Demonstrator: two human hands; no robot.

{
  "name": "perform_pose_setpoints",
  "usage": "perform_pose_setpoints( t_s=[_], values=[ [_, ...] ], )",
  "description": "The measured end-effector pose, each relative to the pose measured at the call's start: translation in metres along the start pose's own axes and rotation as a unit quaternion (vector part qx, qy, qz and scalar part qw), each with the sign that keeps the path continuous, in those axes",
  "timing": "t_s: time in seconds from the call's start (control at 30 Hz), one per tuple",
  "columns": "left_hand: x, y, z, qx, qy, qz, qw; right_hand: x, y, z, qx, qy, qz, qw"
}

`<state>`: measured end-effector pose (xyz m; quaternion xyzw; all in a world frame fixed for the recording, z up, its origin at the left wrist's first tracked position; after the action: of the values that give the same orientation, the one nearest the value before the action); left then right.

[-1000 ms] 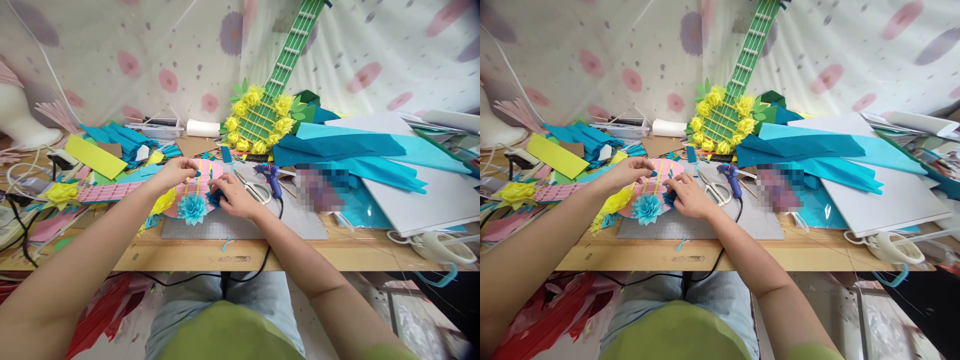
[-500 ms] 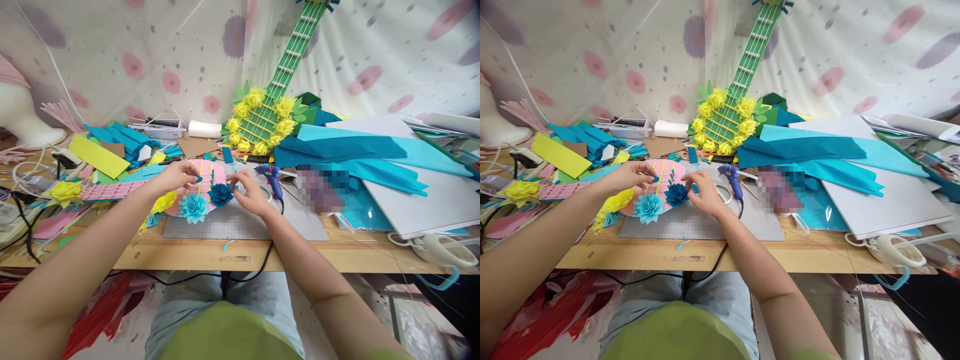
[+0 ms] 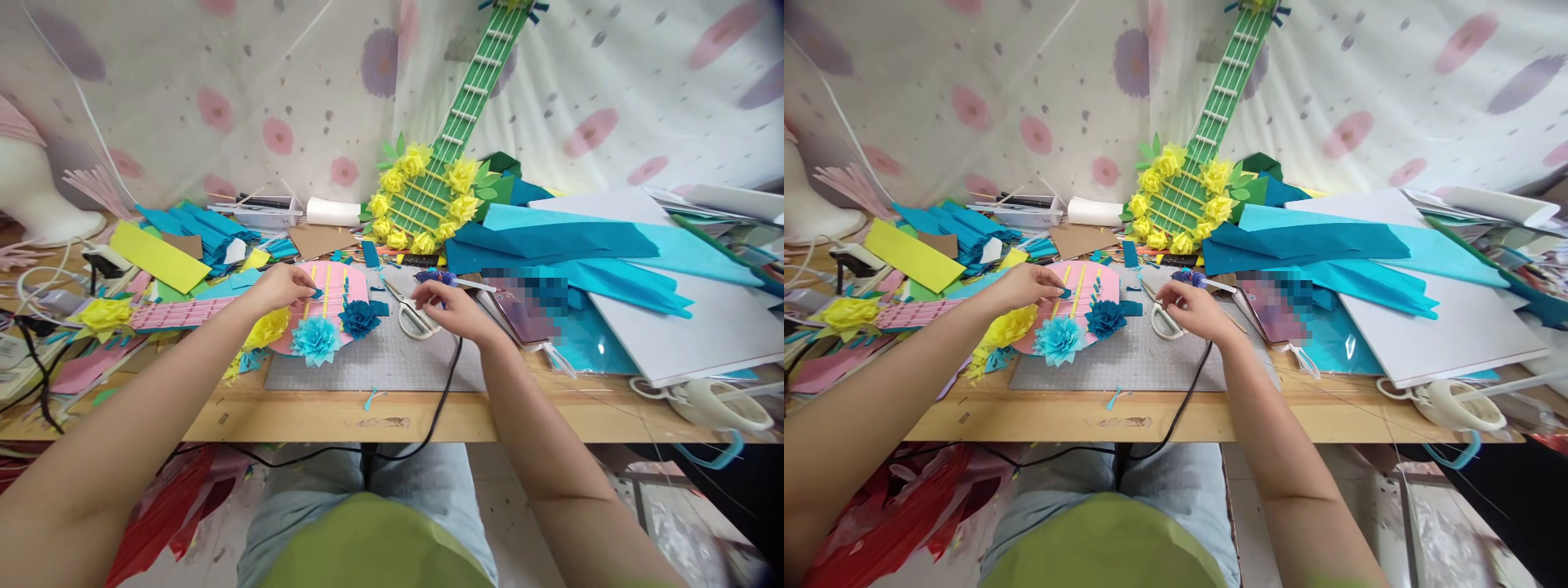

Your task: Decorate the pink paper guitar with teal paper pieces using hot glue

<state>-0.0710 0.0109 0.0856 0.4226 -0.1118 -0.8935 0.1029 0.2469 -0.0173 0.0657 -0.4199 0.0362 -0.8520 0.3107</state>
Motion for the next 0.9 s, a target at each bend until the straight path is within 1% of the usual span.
perform_pose_setpoints(
  t_s=[0.07,0.17,0.2,0.27,0.33,0.4,0.43,0.53,0.6,0.73,0.9],
  values=[
    [0.002,-0.002,0.0,-0.012,-0.023,0.003,1.0,-0.004,0.009,0.014,0.082,-0.019,-0.062,0.995],
    [0.003,-0.004,0.001,-0.02,-0.051,0.011,0.998,-0.015,0.023,0.035,0.193,-0.052,-0.166,0.966],
    [0.003,-0.004,0.001,-0.019,-0.051,0.014,0.998,-0.019,0.027,0.041,0.211,-0.056,-0.197,0.956],
    [0.005,-0.006,0.0,-0.014,-0.041,0.012,0.999,-0.028,0.031,0.052,0.223,-0.039,-0.252,0.941],
    [0.007,-0.009,0.0,-0.013,-0.04,-0.001,0.999,-0.034,0.031,0.058,0.208,0.005,-0.294,0.933],
    [0.01,-0.011,-0.001,-0.018,-0.058,-0.016,0.998,-0.039,0.027,0.06,0.169,0.057,-0.306,0.935],
    [0.011,-0.012,-0.001,-0.022,-0.071,-0.022,0.997,-0.04,0.025,0.059,0.14,0.081,-0.296,0.941],
    [0.012,-0.01,-0.002,-0.039,-0.095,-0.03,0.994,-0.045,0.018,0.049,0.045,0.128,-0.227,0.964],
    [0.01,-0.008,-0.003,-0.048,-0.102,-0.04,0.993,-0.049,0.014,0.038,0.002,0.139,-0.198,0.97],
    [0.006,-0.006,-0.003,-0.039,-0.106,-0.056,0.992,-0.057,0.009,0.018,-0.048,0.134,-0.211,0.967],
    [0.003,-0.009,-0.004,-0.039,-0.097,-0.051,0.993,-0.063,0.008,0.005,-0.085,0.125,-0.212,0.966]
  ],
)
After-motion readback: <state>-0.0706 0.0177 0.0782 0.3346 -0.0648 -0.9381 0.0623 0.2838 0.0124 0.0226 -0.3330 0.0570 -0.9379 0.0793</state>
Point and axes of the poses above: each hand's wrist, its own y-axis away from the middle knuckle, its own z-axis out of the back of the hand, x = y × z, the point moved 1 cm from there along -y, towards the middle knuckle, and after that the axes turned 8 degrees about z, right-handed, at the moved point
